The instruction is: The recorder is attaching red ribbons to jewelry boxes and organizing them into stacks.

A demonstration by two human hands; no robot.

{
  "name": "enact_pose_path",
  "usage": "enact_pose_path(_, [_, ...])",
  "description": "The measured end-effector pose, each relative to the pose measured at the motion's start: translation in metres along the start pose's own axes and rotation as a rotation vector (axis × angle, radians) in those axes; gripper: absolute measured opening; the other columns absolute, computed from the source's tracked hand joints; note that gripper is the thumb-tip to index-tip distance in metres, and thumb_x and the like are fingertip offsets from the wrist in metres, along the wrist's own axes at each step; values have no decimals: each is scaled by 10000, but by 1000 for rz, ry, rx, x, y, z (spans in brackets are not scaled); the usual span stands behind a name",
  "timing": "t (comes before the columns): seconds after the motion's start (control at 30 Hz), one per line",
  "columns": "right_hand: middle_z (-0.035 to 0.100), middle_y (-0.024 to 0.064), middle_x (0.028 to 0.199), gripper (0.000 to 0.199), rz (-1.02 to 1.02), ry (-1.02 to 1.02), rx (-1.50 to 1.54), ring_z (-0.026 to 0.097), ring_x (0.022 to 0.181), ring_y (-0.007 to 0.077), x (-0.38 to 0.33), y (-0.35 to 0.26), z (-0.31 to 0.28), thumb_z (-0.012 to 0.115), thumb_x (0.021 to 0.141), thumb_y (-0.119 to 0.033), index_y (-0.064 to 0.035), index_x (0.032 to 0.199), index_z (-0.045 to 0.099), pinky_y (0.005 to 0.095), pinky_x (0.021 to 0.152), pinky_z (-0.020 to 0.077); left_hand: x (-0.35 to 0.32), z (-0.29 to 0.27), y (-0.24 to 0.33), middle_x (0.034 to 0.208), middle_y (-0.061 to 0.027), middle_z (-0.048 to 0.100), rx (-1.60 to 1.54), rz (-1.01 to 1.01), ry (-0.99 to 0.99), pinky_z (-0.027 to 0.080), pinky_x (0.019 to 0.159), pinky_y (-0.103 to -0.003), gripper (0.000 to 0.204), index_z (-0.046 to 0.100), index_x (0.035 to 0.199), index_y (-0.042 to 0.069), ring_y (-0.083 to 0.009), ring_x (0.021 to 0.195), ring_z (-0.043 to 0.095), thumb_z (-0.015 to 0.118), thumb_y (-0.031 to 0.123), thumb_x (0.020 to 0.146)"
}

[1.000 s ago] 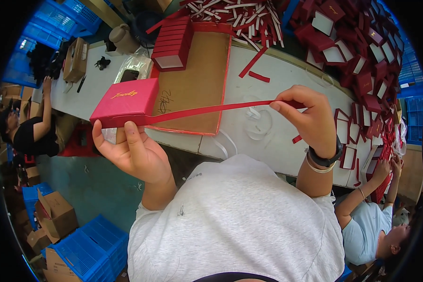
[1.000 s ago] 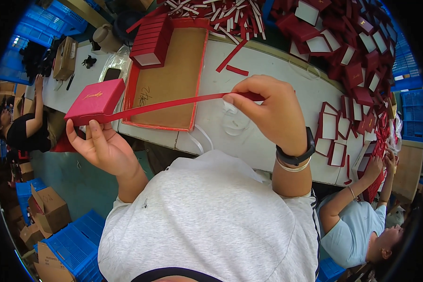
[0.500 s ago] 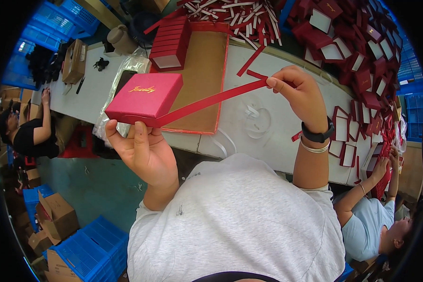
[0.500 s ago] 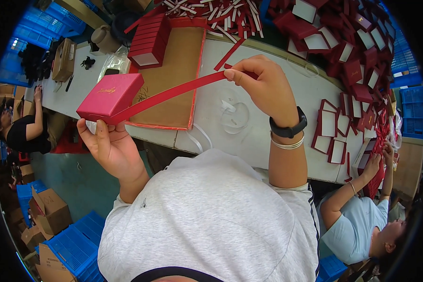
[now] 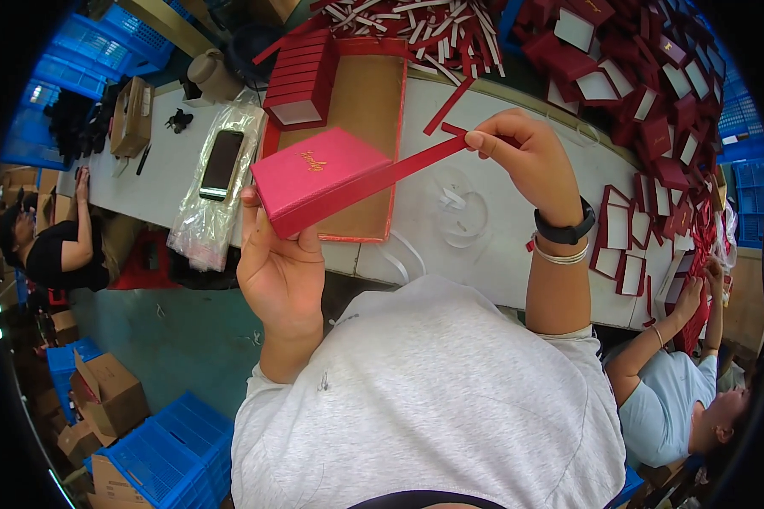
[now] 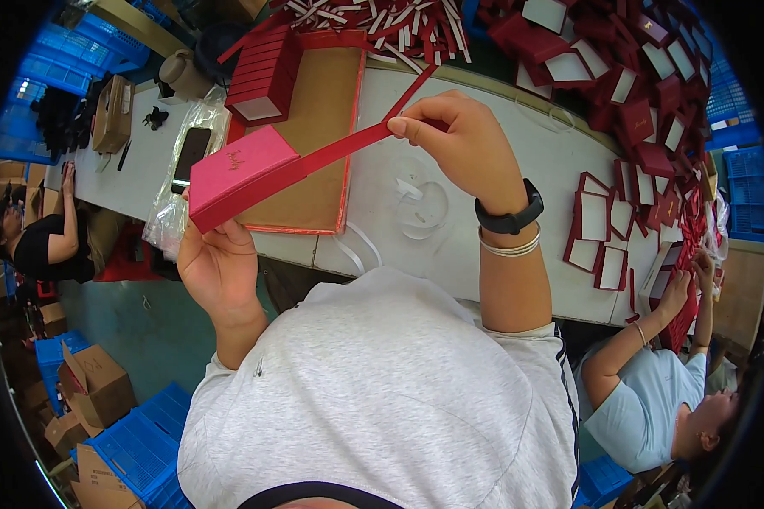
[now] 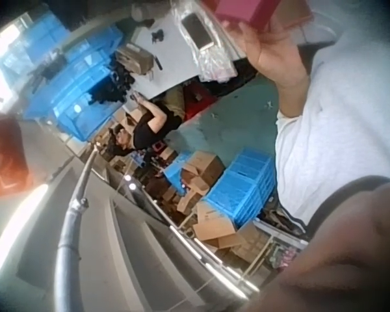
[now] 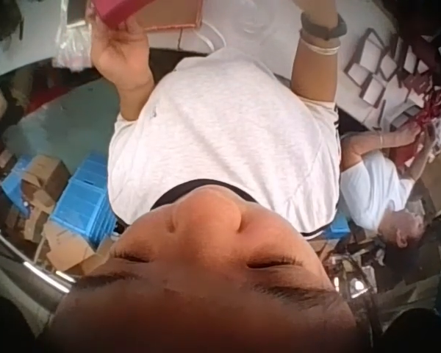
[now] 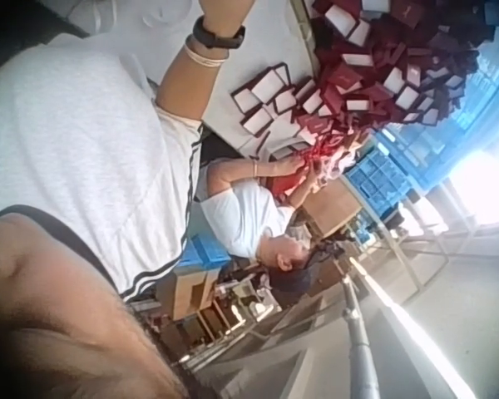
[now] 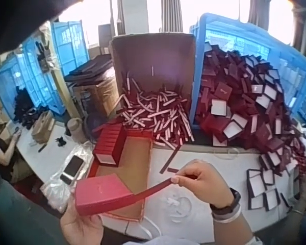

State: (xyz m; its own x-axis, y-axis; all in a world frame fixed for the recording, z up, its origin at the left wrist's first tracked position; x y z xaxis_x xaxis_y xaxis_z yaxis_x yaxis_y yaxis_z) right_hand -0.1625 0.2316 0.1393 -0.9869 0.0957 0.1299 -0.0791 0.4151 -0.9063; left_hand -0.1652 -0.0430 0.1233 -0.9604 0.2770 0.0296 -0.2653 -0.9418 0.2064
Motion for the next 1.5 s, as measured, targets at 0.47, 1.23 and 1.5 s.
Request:
enact_pose_path(0.47, [619,47,762,156,-168,85,-108,530,723,163,-19,3,-12,709,766,-176,-28,792,666,282,662,414,2,-16,18,1307,-195,441,-94,-214,-158,308,1039,-464,390,426,1240,-54,-299,1215,425,347,181,940])
enact_pose_path(1.23, [613,24,785,200,-101,78,-168,528,753,125,5,13,-66,713,776,-213,-23,827,678,258,668,390,-1,-42,3,1142,-185,572,165,-377,254,512,873,-425,320,467,1178,-52,-279,1042,587,369,149,950])
enact_pose_path(1.5, [596,17,677,221,-62,54,-111,502,616,94,30,22,-48,689,798,-230,-12,833,672,230,565,385,-5,-46,-24,1197,-260,509,-114,-523,255,490,913,-465,336,413,1198,-101,-339,1084,556,317,100,947])
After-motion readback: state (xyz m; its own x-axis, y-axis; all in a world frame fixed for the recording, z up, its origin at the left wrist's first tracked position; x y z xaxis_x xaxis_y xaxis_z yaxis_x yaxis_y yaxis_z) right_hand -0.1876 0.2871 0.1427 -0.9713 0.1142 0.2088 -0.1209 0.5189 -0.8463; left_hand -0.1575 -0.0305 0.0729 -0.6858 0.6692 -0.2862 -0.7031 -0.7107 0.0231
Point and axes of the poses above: each hand's wrist, its own x-axis towards the middle knuckle, its own z-axis out of the palm, y = z × x, the point moved 7 cm from there along x, towards the middle knuckle
